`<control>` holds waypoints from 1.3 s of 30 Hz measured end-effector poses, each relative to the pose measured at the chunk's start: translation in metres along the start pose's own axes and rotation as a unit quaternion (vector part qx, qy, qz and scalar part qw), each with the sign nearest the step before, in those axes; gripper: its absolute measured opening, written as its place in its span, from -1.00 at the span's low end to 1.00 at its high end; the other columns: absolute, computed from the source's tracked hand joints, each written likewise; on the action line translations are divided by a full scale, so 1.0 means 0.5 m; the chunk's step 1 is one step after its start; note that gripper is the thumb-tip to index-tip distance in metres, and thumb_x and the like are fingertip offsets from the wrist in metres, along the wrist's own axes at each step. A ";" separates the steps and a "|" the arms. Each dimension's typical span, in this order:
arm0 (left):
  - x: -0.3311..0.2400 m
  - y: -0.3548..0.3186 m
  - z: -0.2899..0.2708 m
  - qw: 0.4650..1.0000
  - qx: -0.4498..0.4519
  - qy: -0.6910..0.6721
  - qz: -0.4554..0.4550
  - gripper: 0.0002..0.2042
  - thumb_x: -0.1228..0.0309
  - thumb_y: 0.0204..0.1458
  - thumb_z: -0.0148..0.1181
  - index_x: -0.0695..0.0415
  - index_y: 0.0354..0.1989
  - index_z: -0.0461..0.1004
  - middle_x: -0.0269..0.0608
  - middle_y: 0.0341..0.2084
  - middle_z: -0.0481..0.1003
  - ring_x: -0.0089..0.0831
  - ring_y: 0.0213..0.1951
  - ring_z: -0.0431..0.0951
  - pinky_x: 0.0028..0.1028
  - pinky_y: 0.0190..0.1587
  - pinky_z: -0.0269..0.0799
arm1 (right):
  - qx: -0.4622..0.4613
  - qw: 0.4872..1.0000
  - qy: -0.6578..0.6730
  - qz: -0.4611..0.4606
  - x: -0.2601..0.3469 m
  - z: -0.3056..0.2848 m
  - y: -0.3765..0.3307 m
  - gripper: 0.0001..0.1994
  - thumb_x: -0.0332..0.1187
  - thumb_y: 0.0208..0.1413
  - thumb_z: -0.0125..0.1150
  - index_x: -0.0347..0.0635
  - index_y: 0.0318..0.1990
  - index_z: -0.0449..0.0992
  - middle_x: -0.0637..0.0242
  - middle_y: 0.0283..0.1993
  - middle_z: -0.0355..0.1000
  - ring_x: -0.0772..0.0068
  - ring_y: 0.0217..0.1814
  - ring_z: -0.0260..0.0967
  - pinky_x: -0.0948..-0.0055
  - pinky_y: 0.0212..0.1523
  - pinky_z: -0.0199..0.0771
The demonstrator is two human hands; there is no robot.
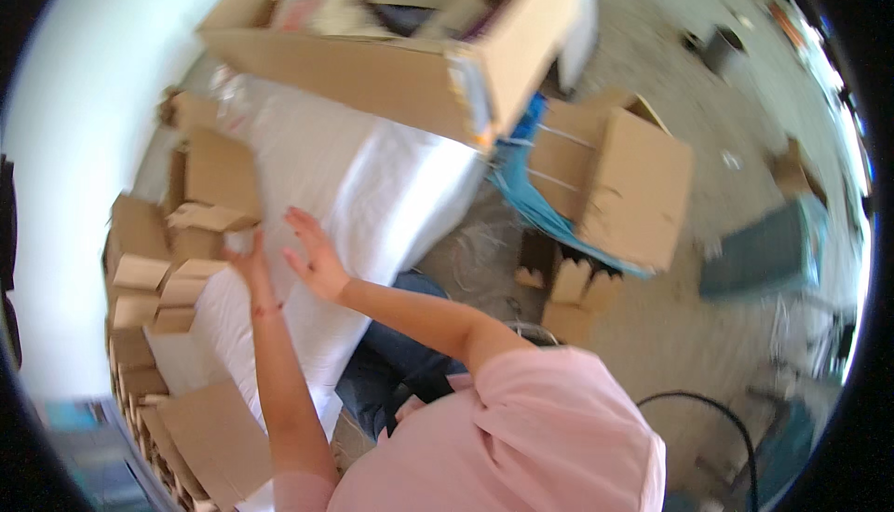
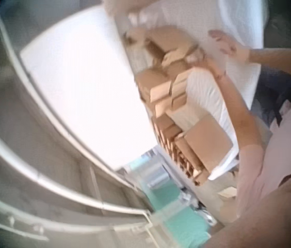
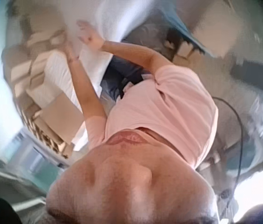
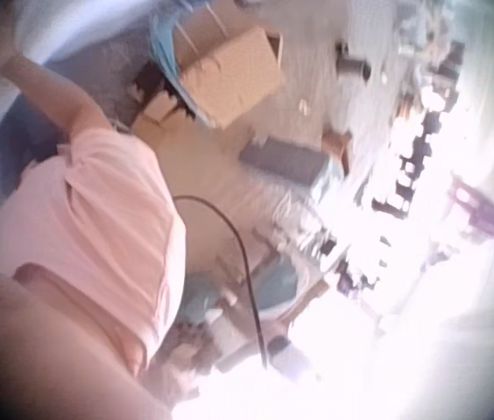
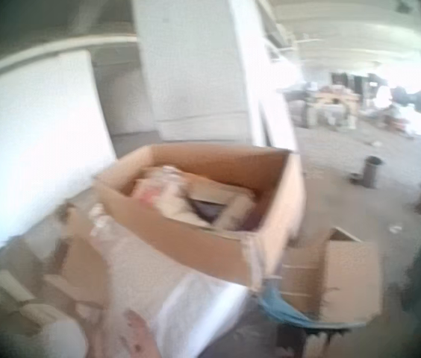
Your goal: The person folds small cardboard boxes by hand, secures the bottom flaps, and places them in stacks on a table. The person then picks up unfolded flat boxes from the floor and folds them one by one.
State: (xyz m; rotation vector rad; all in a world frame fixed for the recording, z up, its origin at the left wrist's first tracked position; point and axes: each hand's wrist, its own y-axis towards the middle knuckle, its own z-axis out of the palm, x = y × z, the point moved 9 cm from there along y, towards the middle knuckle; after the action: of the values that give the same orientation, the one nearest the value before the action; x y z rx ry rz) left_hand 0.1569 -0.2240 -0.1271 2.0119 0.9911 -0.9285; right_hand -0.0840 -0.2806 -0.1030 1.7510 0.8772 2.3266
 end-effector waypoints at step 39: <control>-0.040 -0.261 -0.134 0.988 -0.022 -0.063 0.143 -0.76 0.64 0.06 -0.05 0.25 -0.14 0.50 -0.07 -0.08 0.46 -0.21 -0.06 0.49 -0.33 -0.03 0.45 | -0.315 0.481 -0.624 0.530 0.234 -1.175 -0.350 0.06 0.09 -0.41 0.55 -0.18 0.27 0.14 0.08 0.28 0.16 0.09 0.35 0.07 0.12 0.27 0.15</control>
State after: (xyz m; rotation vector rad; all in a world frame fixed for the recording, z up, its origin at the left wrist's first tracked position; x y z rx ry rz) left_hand 0.0568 -0.1157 -0.1125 1.9677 0.6284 -0.8568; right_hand -0.7010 -0.3127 -0.1922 2.8322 -1.3925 0.4012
